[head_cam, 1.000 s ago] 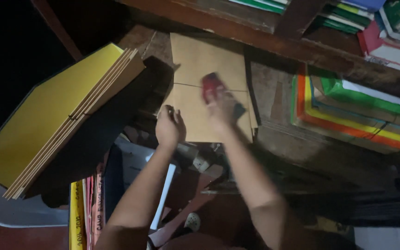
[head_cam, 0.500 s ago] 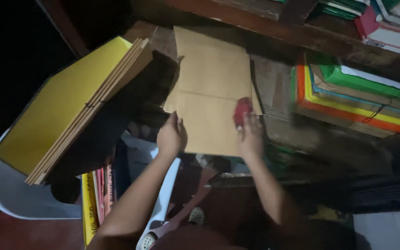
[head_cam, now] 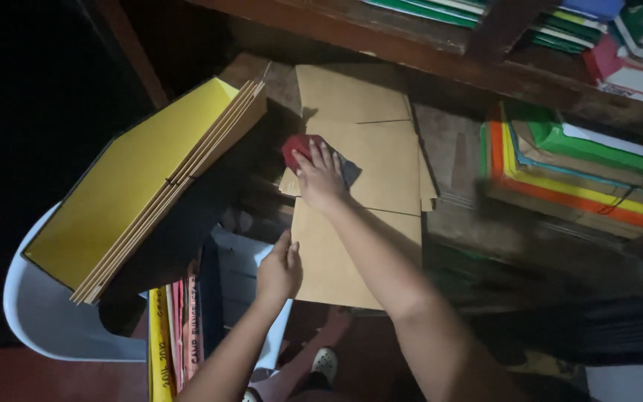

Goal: Dusting off a plastic container and a stack of brown folders in a library storage area.

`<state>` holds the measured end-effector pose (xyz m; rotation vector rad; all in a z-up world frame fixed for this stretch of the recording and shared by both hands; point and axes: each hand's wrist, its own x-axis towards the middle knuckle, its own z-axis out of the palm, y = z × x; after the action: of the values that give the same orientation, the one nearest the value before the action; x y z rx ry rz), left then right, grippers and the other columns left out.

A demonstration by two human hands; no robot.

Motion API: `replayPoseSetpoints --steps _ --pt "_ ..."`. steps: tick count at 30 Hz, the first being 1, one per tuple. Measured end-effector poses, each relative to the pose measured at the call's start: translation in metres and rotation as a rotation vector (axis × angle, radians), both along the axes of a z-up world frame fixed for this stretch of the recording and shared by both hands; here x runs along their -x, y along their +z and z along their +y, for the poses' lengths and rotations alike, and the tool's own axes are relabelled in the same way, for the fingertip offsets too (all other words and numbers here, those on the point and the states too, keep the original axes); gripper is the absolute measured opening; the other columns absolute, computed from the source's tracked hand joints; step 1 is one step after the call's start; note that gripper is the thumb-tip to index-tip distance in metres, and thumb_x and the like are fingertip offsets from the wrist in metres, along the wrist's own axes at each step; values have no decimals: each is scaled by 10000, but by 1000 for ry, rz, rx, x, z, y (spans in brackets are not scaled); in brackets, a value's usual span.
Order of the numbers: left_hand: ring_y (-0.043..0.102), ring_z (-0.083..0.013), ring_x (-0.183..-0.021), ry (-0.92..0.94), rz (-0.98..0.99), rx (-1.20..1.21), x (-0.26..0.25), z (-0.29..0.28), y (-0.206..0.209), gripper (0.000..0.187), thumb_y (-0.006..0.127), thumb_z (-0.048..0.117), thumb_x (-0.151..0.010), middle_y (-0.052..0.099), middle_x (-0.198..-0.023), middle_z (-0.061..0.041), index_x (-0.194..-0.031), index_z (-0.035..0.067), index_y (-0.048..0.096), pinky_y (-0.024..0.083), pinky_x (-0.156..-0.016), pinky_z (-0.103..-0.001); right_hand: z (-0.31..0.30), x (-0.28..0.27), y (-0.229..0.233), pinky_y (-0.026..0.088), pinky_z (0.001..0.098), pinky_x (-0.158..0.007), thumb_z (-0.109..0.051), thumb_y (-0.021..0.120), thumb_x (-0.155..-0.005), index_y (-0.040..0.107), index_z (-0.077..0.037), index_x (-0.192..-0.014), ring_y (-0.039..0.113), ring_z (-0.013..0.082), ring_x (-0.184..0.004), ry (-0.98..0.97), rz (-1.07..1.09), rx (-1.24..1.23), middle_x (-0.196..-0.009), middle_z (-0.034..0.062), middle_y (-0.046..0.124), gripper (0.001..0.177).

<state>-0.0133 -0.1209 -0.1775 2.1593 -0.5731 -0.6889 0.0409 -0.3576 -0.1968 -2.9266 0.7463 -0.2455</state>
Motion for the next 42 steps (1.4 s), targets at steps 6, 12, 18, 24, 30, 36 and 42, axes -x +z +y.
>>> replayPoseSetpoints --steps 6,12,18,24,30,36,42 --pt "638 -415 -1209 77 72 73 8 5 21 455 447 394 -1031 727 -1263 -130 -1445 250 570 498 -1061 -550 -141 -39 -45 532 497 -958 -866 437 -835 740 -347 -1209 658 329 -1224 -448 -55 -272 -1246 98 713 708" --pt "655 -443 -1146 124 107 187 6 2 -2 391 487 306 -1027 736 -1230 -96 -1389 264 630 527 -993 -576 -160 64 7 232 563 -1222 -517 415 -1058 187 -434 -1625 271 371 -1536 -519 187 -166 -1695 106 239 617" --pt "630 -454 -1200 141 102 196 2 -2 -9 355 510 313 -1032 717 -1257 -162 -1350 254 654 495 -1037 -571 -157 103 -46 8 561 -1261 -538 300 -1039 121 -426 -1629 27 313 -1588 -612 305 -248 -1730 42 -9 627" --pt "583 -465 -1270 123 111 287 -4 -9 -14 410 481 327 -1033 677 -1315 -219 -1391 184 621 431 -1096 -580 20 125 -30 476 349 -897 -121 484 -1038 708 -183 -1200 681 166 -1064 -165 199 762 -1076 46 713 283" --pt "574 -400 -1297 106 124 265 -18 -12 -59 369 489 301 -1037 678 -1315 -172 -1360 213 643 431 -1115 -533 126 162 -7 160 570 -1239 -276 486 -1039 413 -362 -1563 153 387 -1568 159 -30 -186 -1694 104 256 536" --pt "568 -364 -1317 78 150 304 -8 30 -14 376 483 297 -1029 696 -1310 -131 -1358 285 665 426 -1122 -513 185 177 98 527 509 -902 -550 591 -988 698 -156 -1296 698 411 -1047 -371 -583 -247 -1136 189 746 512" --pt "568 -408 -1300 61 164 340 -20 70 -32 363 508 263 -1025 685 -1294 -199 -1347 257 677 440 -1115 -518 91 242 -77 480 485 -1076 -384 610 -970 516 -252 -1515 598 381 -1282 -777 -355 -287 -1418 164 607 569"
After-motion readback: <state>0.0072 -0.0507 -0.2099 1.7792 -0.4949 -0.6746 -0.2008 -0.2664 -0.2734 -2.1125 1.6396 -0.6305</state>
